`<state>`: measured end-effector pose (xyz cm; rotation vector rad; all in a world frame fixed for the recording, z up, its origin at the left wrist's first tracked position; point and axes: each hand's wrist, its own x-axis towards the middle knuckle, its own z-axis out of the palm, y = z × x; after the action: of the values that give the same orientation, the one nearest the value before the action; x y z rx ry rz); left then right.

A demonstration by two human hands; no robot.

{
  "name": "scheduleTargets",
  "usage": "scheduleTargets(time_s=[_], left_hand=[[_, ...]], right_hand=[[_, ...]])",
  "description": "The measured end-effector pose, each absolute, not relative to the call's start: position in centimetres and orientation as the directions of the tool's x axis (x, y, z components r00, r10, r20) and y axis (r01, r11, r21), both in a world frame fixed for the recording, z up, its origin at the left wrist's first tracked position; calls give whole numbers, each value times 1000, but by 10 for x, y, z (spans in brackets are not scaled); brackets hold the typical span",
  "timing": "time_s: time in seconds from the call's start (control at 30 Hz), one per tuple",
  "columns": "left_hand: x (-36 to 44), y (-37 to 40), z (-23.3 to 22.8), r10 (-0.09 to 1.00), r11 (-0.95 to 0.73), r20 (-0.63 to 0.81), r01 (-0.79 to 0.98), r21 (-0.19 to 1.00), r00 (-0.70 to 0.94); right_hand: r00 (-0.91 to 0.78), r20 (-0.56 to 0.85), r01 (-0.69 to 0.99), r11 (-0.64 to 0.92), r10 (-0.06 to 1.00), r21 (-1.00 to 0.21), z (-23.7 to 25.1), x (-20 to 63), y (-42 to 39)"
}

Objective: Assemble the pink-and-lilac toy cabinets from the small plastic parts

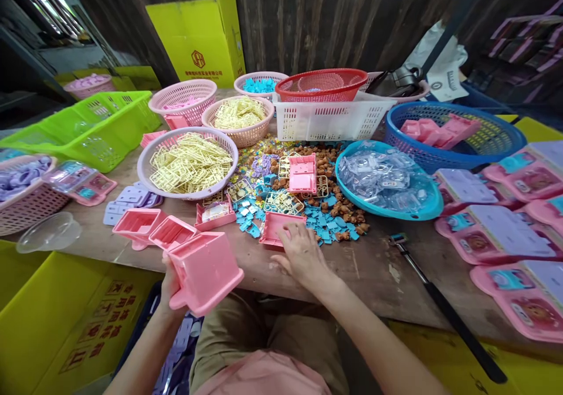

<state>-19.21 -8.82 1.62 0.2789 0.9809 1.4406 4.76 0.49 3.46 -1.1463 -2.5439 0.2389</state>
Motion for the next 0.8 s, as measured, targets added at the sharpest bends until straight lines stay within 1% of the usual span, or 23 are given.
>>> scheduleTargets(time_s=[0.03,0.07,0.1,0.13,0.2,0.27,0.33,0.43,0.53,0.6,0.67,0.73,0.77,0.8], left_hand=[[-196,-88,19,904,220,-413,-711,668,-108],[-197,-87,23,900,255,-431,-721,645,-68],[-197,-86,26,892,277,-449,-727,628,-48],[-195,-84,30,884,288,-466,-732,617,-45],[-189,-79,35,869,294,-492,-736,610,-61],[-184,-73,38,860,336,-509,-712,617,-35],[-182,-68,38,852,411,-522,-652,637,27],[-180,-60,34,818,541,-561,-503,674,128],[-175,-49,30,771,636,-596,-313,705,225],[-170,-38,30,740,666,-608,-188,722,287],[-167,-26,31,721,668,-616,-79,740,317],[-166,-13,33,714,655,-627,21,756,312],[-167,-7,34,710,648,-635,70,758,306],[-168,-2,35,705,641,-642,118,759,302]], right_hand=[[-637,223,724,672,738,-153,28,51,9],[-671,208,721,692,712,-43,22,52,12],[-706,197,698,715,680,37,18,53,13],[-730,200,677,731,653,87,16,52,15],[-741,231,666,735,631,129,18,47,20],[-722,255,684,718,643,127,25,41,31],[-722,240,685,719,650,114,33,34,48],[-764,188,639,763,617,94,39,24,74],[-784,181,613,786,593,82,35,20,86],[-779,227,607,793,584,44,32,25,83],[-749,317,608,794,581,-20,31,39,74],[-651,416,666,741,635,-89,31,64,61],[-572,447,727,678,688,-114,31,82,54],[-466,467,804,580,752,-132,31,101,46]])
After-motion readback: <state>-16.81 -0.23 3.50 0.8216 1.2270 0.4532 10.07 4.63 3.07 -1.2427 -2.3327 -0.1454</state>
